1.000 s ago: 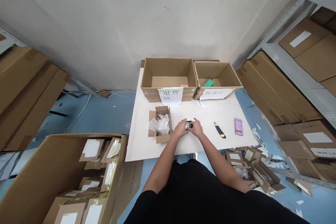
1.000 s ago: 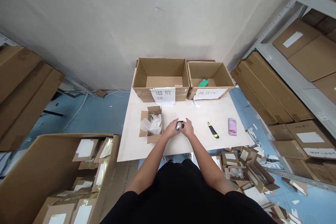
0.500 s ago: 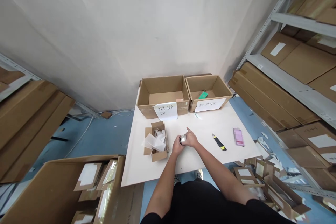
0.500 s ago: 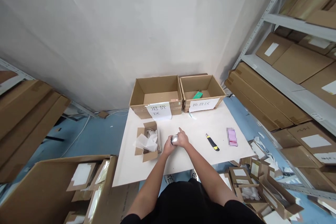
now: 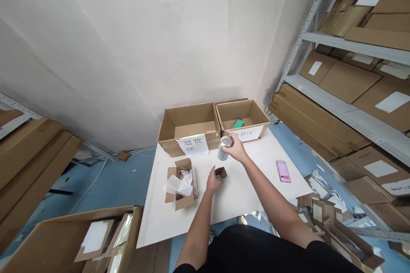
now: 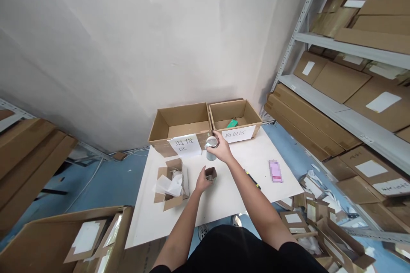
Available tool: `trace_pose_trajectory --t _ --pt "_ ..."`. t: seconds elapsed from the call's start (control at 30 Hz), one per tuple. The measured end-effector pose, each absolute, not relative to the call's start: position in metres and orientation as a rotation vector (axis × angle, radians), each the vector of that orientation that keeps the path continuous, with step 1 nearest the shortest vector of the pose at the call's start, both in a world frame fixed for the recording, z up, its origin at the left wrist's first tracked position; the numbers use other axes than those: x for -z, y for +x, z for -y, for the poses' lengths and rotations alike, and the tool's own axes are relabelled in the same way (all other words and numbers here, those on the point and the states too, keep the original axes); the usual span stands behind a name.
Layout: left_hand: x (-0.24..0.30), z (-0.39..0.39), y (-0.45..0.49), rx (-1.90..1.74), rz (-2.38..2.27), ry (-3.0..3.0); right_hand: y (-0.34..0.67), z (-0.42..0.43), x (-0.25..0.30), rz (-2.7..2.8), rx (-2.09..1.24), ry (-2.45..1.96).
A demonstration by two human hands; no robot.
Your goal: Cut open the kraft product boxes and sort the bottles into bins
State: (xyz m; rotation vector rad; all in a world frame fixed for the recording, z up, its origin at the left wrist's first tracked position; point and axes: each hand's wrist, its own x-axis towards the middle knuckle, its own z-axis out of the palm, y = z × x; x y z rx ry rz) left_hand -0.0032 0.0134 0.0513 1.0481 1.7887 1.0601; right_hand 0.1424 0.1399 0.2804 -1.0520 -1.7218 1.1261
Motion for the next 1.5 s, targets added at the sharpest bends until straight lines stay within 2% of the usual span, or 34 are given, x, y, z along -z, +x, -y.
trace_pose_trajectory --t 0.13,0.33,0.5,0.67,0.83,1.07,1.33,1.5 --pt "-0.098 -0.002 -0.008 -1.306 -1.777 0.991 0.158 -0.144 -0.291 1.691 -1.190 -1.032" --pt "-0.227 -0.010 0.016 -1.765 -1.732 1.132 0.154 -0.134 -0.307 1.738 -1.212 -1.068" --pt "-0.296 -0.022 0.037 -1.751 -1.870 1.206 0.146 -0.122 -0.309 1.669 -1.369 -0.896" --pt "-0.309 -0.013 0.034 -1.827 -1.807 1.103 0.171 -0.126 -0.291 1.619 -1.806 -0.558" --pt "-0.314 -0.021 0.030 -1.882 -1.461 0.895 0.188 -0.122 -0.270 1.671 -1.954 -0.435" --pt "-0.333 -0.055 0.040 -1.799 -1.512 0.969 0.190 -0.120 -0.272 1.605 -1.602 -0.667" --pt "-0.340 -0.071 0.044 -1.733 -1.418 1.010 0.207 -0.128 -0.285 1.652 -1.828 -0.493" --pt "-0.339 -0.078 0.044 -1.717 -1.494 1.026 0.204 -0.124 -0.290 1.731 -1.448 -0.799"
